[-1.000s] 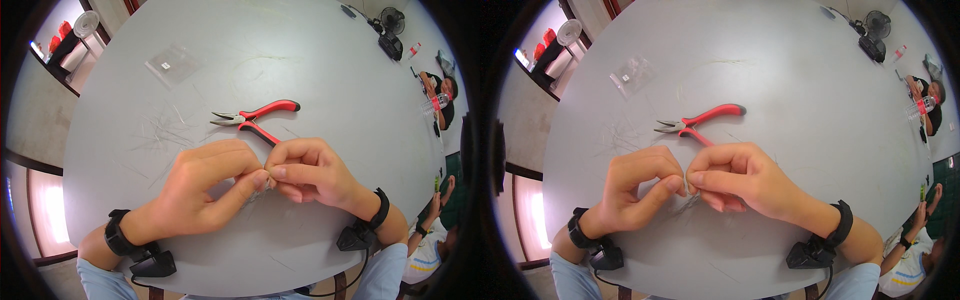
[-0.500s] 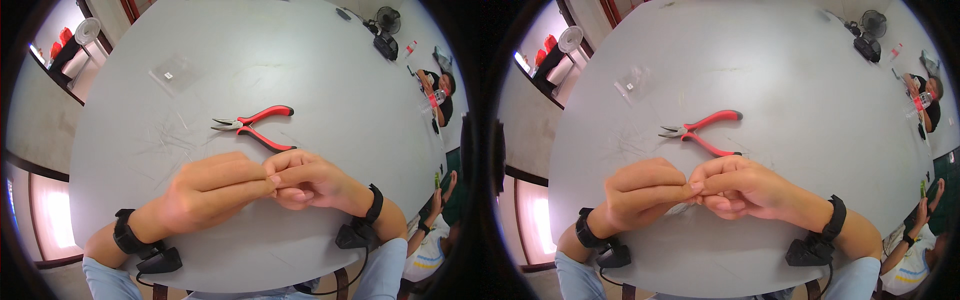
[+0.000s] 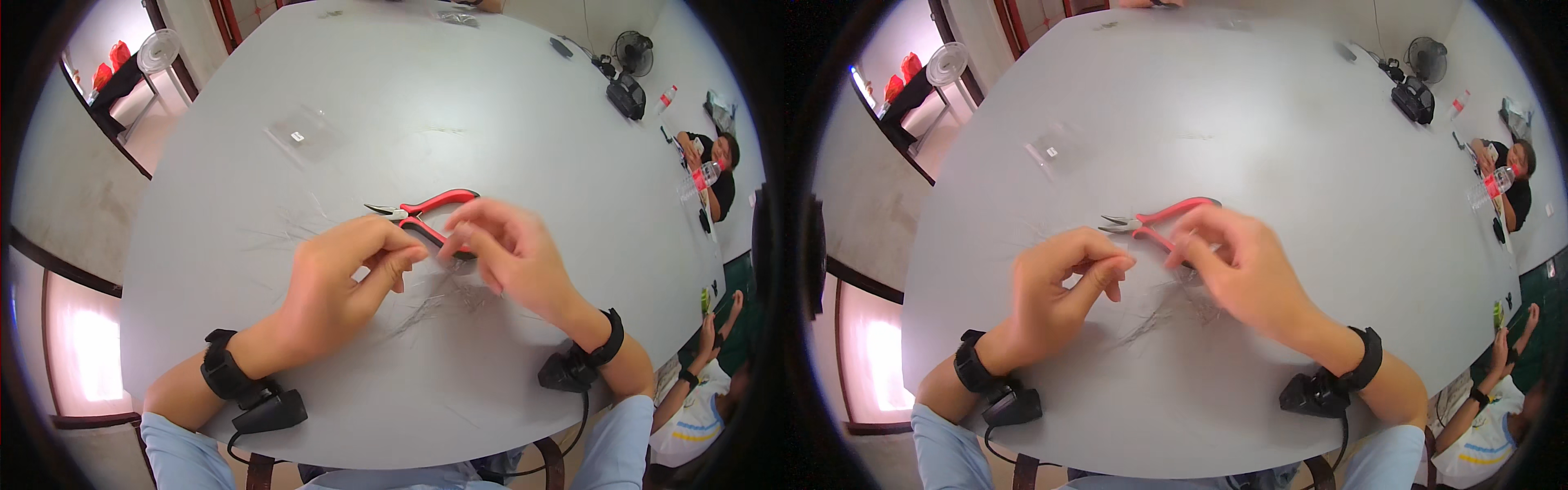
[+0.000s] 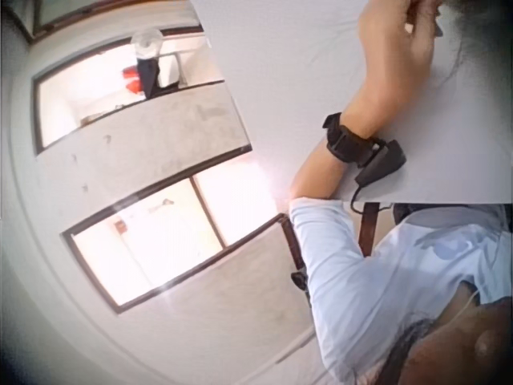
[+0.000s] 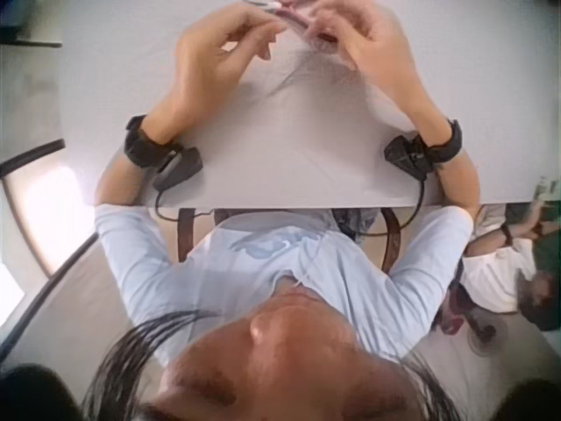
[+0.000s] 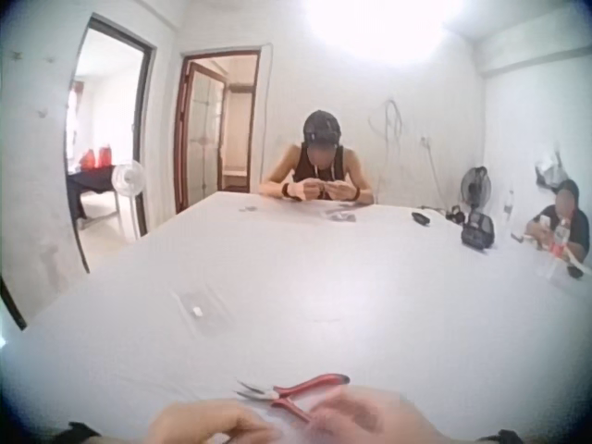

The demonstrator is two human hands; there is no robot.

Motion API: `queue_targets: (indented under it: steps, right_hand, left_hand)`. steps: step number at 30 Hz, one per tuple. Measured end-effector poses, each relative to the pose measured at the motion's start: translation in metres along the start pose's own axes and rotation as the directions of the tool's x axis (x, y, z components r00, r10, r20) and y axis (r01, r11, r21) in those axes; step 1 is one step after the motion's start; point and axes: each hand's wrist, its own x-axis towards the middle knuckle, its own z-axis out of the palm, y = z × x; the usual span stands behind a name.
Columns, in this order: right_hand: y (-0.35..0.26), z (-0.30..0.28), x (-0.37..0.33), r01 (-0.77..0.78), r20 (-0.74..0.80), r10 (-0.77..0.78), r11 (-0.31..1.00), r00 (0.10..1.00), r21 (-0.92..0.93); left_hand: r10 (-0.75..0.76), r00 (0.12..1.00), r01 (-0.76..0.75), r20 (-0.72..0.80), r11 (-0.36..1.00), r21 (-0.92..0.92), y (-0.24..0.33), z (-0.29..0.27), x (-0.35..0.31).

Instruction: The person threads a clear line through small metal crimp sleeves, then uses pliers to squeeze and secure the sleeves onto the line.

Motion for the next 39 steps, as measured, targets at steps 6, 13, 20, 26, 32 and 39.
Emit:
queue_targets:
  steps: [6, 13, 20, 26, 32, 39]
  right_hand:
    - [0.009, -0.010, 0.022, 0.413, -0.069, -0.697, 0.498, 0.714, -0.762]
    - [0.027, -0.008, 0.040, 0.540, 0.250, -0.549, 0.467, 0.798, -0.700]
    - [0.024, 0.000, 0.045, 0.528, 0.265, -0.631, 0.271, 0.729, -0.805]
    - [0.003, -0.022, 0.034, 0.534, 0.086, -0.595, 0.637, 0.799, -0.556]
    - [0.008, -0.022, 0.019, 0.550, 0.114, -0.568, 0.695, 0.815, -0.463]
    - [0.006, -0.021, 0.013, 0.544, 0.179, -0.531, 0.686, 0.828, -0.484]
  left_hand:
    - [-0.183, 0.983, 0.179, 0.001, 0.960, -0.214, -0.001, 0.003, -0.001]
    - [-0.148, 0.988, 0.132, -0.037, 0.950, -0.281, -0.002, 0.005, 0.000]
    - [-0.130, 0.987, 0.093, -0.096, 0.944, -0.317, -0.003, 0.001, 0.000]
    - [-0.220, 0.971, 0.179, -0.088, 0.924, -0.338, -0.005, -0.003, 0.003]
    - [-0.280, 0.959, 0.237, -0.039, 0.874, -0.424, -0.010, -0.003, 0.005]
    - [-0.257, 0.966, 0.247, 0.029, 0.883, -0.400, -0.010, -0.001, 0.004]
